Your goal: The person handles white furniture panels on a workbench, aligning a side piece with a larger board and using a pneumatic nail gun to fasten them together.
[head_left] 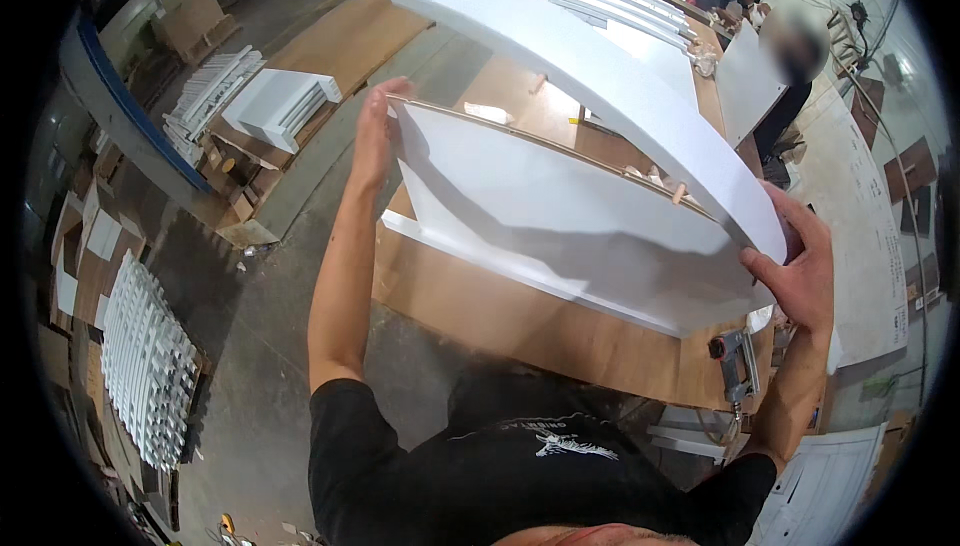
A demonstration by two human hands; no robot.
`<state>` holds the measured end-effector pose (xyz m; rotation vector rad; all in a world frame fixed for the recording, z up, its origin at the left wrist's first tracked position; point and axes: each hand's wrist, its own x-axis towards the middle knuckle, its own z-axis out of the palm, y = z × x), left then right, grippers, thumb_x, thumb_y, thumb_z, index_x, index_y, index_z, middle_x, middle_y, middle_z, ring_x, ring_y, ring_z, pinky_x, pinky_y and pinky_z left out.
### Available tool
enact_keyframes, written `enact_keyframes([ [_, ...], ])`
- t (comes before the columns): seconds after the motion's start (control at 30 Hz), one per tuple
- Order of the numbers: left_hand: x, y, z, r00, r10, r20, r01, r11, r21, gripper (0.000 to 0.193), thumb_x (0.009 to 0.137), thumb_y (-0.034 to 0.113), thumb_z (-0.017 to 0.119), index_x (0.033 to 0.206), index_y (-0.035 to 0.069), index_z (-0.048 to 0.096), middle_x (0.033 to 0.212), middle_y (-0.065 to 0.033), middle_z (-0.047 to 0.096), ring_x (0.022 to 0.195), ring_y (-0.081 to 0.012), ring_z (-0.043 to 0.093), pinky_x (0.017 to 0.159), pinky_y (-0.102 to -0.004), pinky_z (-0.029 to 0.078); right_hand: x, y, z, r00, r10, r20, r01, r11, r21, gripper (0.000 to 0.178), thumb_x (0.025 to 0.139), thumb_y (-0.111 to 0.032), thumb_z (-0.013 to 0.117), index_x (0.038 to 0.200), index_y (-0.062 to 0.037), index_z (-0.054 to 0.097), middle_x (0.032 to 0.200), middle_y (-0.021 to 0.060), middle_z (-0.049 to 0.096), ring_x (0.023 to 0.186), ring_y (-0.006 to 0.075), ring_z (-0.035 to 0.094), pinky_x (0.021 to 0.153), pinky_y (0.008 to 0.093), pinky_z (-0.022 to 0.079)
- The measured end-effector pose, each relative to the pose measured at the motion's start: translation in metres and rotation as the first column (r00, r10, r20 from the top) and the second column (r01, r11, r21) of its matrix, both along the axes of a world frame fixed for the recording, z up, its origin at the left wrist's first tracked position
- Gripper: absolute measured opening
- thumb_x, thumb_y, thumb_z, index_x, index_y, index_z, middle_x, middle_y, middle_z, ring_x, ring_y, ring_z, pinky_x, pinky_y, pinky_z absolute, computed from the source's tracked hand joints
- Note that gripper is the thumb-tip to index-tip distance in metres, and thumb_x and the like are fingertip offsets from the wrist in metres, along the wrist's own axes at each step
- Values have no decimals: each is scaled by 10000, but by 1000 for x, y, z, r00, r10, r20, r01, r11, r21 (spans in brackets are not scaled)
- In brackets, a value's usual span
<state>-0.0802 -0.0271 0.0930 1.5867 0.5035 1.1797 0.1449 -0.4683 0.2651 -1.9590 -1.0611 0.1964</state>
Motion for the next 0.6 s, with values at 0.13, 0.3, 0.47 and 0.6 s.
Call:
enact_keyframes([
  [0.13, 0, -1, 1, 970, 232, 76, -241, 958, 153, 655, 1054, 558, 346, 1393, 31, 536, 1413, -161, 547, 1295, -270, 514, 1103, -387, 359, 11, -5, -15, 941, 194, -275, -159, 977, 145, 687, 756, -288, 749, 1333, 46, 584, 982, 135, 669, 740, 162, 623, 620, 311, 510],
  [0.3, 8, -9, 5, 970, 200, 136, -223, 958, 182, 582, 1059, 466, 446, 1380, -15, 518, 1415, -169, 529, 1373, -281, 445, 1171, -405, 281, 4, 16, -33, 743, 532, -405, -215, 764, 608, 756, 1037, -543, 345, 1499, 53, 299, 818, 158, 585, 568, 197, 591, 493, 339, 513],
  [0.47, 8, -17, 9, 959, 271, 89, -284, 934, 217, 592, 1051, 451, 441, 1410, -16, 500, 1445, -190, 507, 1385, -306, 439, 1165, -420, 293, 16, 40, -17, 519, 819, -245, -306, 445, 841, 741, 1059, -508, 332, 1521, 65, 246, 909, 197, 568, 619, 252, 603, 471, 381, 515],
  [0.6, -4, -22, 5, 939, 302, 166, -332, 921, 202, 538, 1050, 410, 480, 1389, -7, 510, 1432, -177, 510, 1367, -283, 448, 1169, -408, 291, 29, 38, -23, 521, 842, -142, -313, 344, 885, 735, 1052, -475, 410, 1572, -17, 167, 1010, 112, 487, 673, 197, 527, 581, 372, 525],
])
